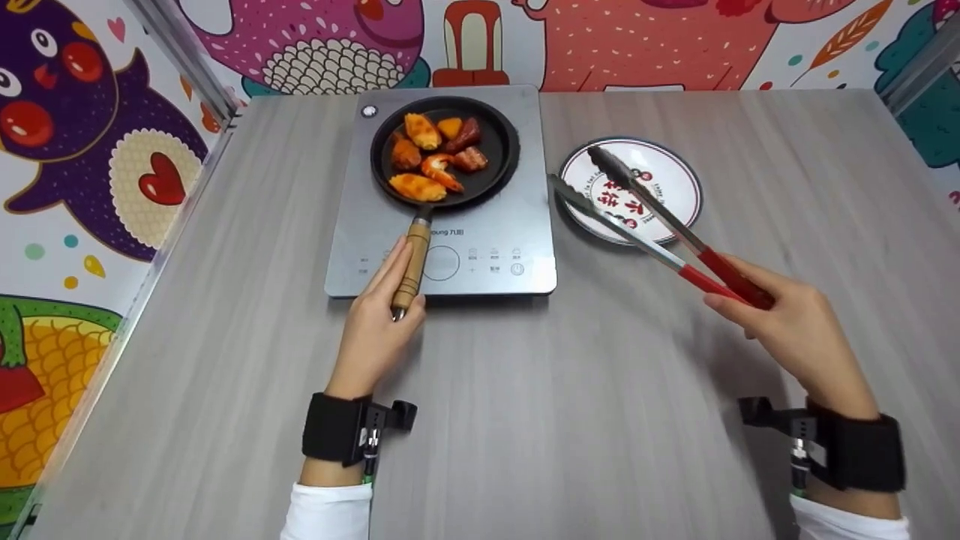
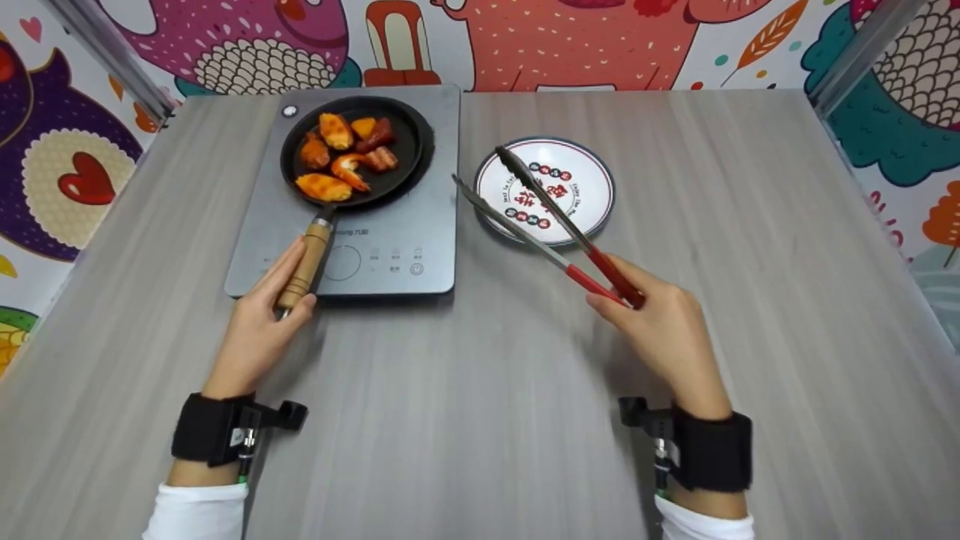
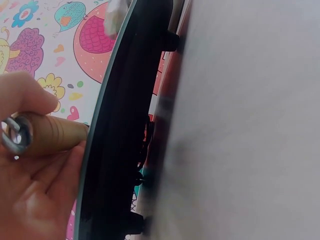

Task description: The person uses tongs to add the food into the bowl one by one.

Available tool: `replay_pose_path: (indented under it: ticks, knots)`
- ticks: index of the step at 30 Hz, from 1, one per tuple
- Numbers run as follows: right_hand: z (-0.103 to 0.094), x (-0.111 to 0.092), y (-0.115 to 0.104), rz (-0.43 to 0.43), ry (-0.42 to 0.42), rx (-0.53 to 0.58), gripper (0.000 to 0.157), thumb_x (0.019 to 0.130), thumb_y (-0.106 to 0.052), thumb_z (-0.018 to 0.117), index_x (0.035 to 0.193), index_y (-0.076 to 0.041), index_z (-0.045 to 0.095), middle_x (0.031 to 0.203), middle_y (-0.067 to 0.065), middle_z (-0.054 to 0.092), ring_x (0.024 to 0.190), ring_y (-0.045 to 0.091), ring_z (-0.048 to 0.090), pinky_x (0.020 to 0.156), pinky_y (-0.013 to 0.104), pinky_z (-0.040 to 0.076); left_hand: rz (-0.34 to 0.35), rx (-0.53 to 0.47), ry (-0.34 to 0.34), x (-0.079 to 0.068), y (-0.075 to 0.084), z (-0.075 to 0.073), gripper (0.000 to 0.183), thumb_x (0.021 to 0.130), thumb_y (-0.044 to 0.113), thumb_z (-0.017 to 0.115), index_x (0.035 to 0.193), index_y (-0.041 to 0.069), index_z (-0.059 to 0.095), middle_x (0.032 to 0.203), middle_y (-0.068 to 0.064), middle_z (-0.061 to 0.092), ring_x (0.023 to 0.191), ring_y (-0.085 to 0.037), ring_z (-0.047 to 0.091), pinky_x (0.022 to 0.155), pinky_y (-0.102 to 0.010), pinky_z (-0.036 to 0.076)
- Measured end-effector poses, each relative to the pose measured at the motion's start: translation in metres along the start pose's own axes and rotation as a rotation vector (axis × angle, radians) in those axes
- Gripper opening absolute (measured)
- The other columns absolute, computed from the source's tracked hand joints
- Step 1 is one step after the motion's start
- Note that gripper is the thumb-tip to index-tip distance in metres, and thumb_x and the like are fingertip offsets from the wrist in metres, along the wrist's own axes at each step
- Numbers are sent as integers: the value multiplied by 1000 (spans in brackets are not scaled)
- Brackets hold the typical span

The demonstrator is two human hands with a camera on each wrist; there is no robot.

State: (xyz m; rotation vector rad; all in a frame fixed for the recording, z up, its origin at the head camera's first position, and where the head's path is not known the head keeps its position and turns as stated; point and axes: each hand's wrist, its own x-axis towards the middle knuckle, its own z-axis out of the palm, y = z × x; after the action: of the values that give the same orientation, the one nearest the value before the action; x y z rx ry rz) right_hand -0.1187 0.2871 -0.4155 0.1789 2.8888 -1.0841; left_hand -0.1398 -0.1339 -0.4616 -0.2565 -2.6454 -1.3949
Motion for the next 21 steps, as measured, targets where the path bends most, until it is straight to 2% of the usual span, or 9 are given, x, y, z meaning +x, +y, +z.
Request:
replay_pose_path:
  ticks: [5,9,12,14,17,21]
  knots:
    - [-9,-13,23,5,-32,-48,64,76,-46,64,131,-18,47,112,17,53,80,28,47,51,24,47,1,3,0,0,-1,0,67,83,13,58,140,28,27,146,11,20,128,-13,26,98,-31,34]
    - [-16,-30,38,57,-32,-93,64,75,-46,65,130,-18,48,95,17,56,64,24,46,43,25,41,5,4,-4,0,-3,0,67,83,13,58,140,28,27,146,10,21,127,-13,27,97,-30,36]
    - [-22,-41,46,72,-64,-132,64,76,-47,64,130,-16,49,85,15,52,52,20,42,38,26,37,3,7,0,-2,-5,-1,67,83,12,58,140,27,28,146,9,22,128,-12,27,98,-30,34]
    - [-24,-48,50,55,-98,-160,64,75,-47,64,129,-14,50,85,15,52,53,18,42,39,26,37,-2,13,3,-5,-6,-1,67,82,12,58,140,26,28,146,9,22,128,-12,26,99,-31,32]
    - [-25,-56,55,5,-123,-192,64,73,-45,68,125,-11,54,92,16,56,61,18,44,42,24,41,2,21,3,-5,-6,-2,67,83,12,58,140,25,28,146,8,22,128,-11,26,101,-31,30]
    - [-25,-60,57,-49,-122,-172,60,69,-42,72,121,-16,58,102,14,61,68,16,47,47,22,45,14,15,11,-2,-3,-1,66,83,14,57,140,27,27,146,9,23,128,-10,26,101,-32,30]
